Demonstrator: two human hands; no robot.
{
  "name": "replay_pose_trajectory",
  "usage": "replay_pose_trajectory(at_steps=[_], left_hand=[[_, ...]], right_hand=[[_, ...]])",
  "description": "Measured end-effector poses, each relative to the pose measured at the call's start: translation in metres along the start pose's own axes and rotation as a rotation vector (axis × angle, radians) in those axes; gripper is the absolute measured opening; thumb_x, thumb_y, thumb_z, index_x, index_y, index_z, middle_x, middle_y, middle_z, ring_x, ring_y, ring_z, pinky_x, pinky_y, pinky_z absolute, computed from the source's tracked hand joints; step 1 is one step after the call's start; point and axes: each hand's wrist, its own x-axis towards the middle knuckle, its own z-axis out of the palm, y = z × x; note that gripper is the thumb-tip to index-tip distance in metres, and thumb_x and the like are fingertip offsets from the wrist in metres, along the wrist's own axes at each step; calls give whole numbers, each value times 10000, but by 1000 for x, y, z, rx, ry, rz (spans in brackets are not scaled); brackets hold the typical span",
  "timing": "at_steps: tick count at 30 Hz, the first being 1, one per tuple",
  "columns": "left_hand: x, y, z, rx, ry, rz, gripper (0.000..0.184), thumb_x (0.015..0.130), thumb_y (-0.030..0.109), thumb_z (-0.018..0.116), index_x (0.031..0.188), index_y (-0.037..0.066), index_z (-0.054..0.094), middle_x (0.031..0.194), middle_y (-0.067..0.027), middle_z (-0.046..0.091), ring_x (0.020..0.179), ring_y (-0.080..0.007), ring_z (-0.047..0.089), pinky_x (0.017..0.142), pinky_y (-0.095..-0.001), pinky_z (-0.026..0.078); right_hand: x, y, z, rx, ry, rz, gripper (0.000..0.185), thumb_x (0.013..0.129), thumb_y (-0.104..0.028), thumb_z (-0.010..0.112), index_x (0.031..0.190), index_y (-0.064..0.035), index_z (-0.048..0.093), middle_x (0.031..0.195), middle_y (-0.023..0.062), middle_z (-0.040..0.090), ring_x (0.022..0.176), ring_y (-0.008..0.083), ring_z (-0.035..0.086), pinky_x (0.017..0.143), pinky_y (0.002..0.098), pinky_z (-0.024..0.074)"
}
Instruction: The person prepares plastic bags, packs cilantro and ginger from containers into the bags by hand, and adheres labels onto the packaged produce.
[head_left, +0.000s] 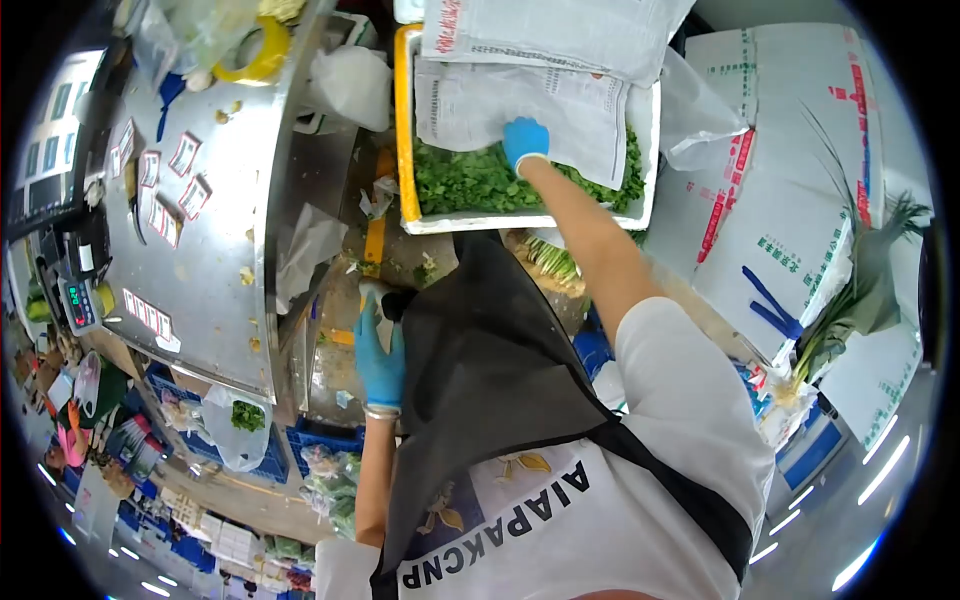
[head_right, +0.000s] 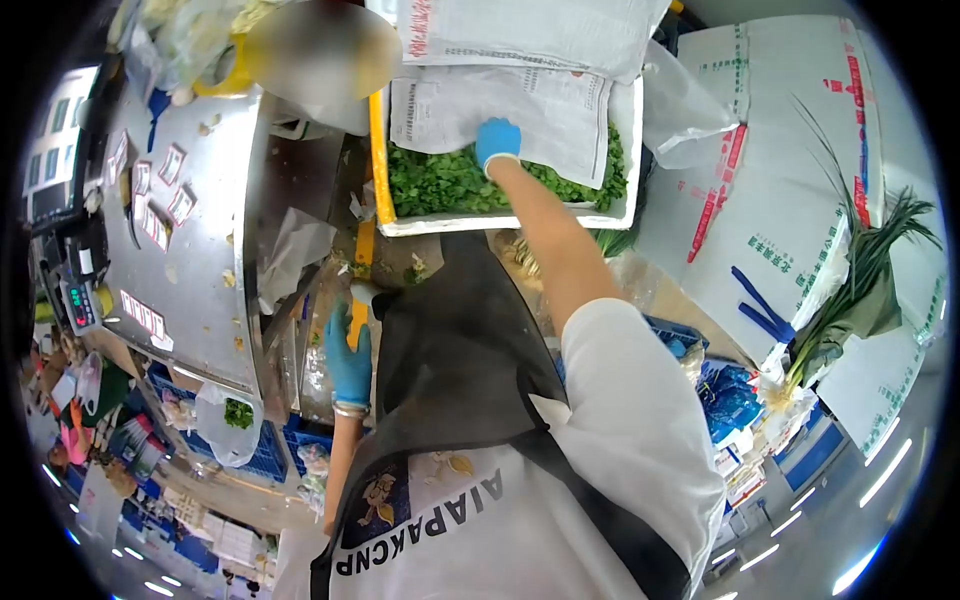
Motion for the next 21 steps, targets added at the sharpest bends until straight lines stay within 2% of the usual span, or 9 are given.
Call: replay_pose_trajectory(at_steps=[3,5,7,11,12,15,18,20,21], left_hand=[[27,29,18,1,-16,23,469,887,79,621,1334,23,491,1284,-176,548,1137,-324,561,972,-374,450],[37,36,33,-61,-48,-59,446,878,89,630,1304,25,514,1262,-183,566,1129,-332,570,970,-377,455],[47,44,29,-55,13,-39,423,868,105,642,1271,30,539,1216,-193,590,1105,-341,581,949,-392,467],[59,55,40,22,21,-22,415,859,165,648,1248,49,561,1133,-197,622,1060,-356,592,909,-419,481],[62,59,42,-46,-38,-99,414,861,188,644,1244,52,564,1127,-198,622,1048,-364,591,904,-424,481],[75,57,62,-15,-111,-110,426,890,243,623,1260,45,548,1123,-179,630,1040,-326,607,883,-408,485],[111,32,121,-534,-254,-305,526,900,388,620,1303,65,524,1144,-147,633,1066,-296,604,870,-400,487],[165,92,111,-1001,-337,-660,679,863,536,625,1341,72,498,1180,-113,622,1133,-271,580,904,-359,482],[193,100,122,-1131,-355,-670,785,857,583,604,1409,65,394,1307,-143,518,1230,-302,494,979,-399,432]], right_hand=[[15,55,-37,156,15,-163,207,847,-233,596,846,-77,732,904,189,685,874,353,664,782,459,520],[32,113,-41,524,113,-168,294,845,-342,548,884,-97,706,925,197,662,879,386,633,765,475,504],[74,202,-25,293,87,-498,191,801,-261,579,816,-95,670,876,171,673,796,374,631,718,492,498],[62,242,-108,1396,-351,211,330,938,-384,526,1059,-124,691,770,-35,637,502,57,428,437,227,326],[61,244,-113,1441,-388,187,325,950,-357,517,1070,-103,680,604,-51,513,428,61,360,410,239,260],[64,241,-87,1289,-470,33,301,932,-313,574,1065,-61,672,638,-16,554,443,90,456,420,240,353],[44,179,-108,1154,-445,-24,324,912,-292,614,1069,-10,654,774,45,655,542,137,632,483,239,472],[45,157,-103,1140,-439,-51,312,895,-234,609,1086,11,648,783,58,664,545,159,638,501,257,488],[46,154,-95,1112,-441,-95,317,895,-223,601,1110,6,644,821,61,675,565,157,646,527,263,500]])
